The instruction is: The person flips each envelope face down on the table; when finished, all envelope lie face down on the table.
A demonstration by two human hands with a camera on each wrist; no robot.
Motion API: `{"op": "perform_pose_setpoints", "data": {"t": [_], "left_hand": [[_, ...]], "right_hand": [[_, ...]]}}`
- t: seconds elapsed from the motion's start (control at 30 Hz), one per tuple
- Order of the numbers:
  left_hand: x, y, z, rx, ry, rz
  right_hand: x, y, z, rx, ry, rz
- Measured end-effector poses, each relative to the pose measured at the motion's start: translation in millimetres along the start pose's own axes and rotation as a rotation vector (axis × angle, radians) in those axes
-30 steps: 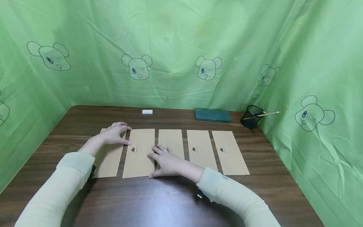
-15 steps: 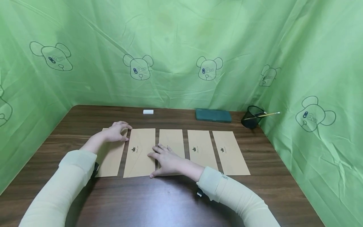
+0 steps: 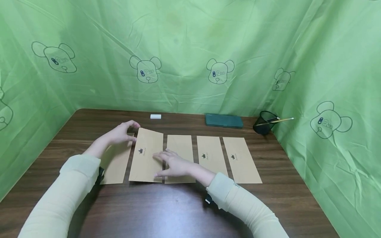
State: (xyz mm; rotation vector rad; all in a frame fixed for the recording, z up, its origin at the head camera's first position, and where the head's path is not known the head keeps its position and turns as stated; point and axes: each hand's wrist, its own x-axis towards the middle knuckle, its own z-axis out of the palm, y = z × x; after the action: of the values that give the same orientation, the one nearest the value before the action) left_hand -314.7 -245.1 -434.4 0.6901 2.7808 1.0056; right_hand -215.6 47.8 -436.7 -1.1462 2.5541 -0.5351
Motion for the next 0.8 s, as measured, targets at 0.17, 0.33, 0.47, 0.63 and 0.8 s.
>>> {"op": "perform_pose_setpoints", "data": {"t": [0.17, 0.33, 0.47, 0.63, 0.8], "left_hand": [[6.6, 5.2, -4.7, -0.017, 0.029, 0.046], [10.2, 15.5, -9.2, -0.01, 0.035, 0.074], [14.1, 24.5, -10.9, -0.024, 0.048, 0.084], [22.1, 38.3, -8.1, -0.093, 0.042, 0.125], [27.3, 50.2, -1.7, -0.132, 0.008, 0.147]], "right_hand": [[2.8, -3, -3, 0.122, 0.04, -0.002], [5.7, -9, -10, 0.291, 0.048, 0.003], [8.6, -12, -14, 0.386, 0.071, 0.011], [10.7, -16, -18, 0.553, 0.1, -0.001], [7.6, -17, -25, 0.699, 0.089, 0.02]]}}
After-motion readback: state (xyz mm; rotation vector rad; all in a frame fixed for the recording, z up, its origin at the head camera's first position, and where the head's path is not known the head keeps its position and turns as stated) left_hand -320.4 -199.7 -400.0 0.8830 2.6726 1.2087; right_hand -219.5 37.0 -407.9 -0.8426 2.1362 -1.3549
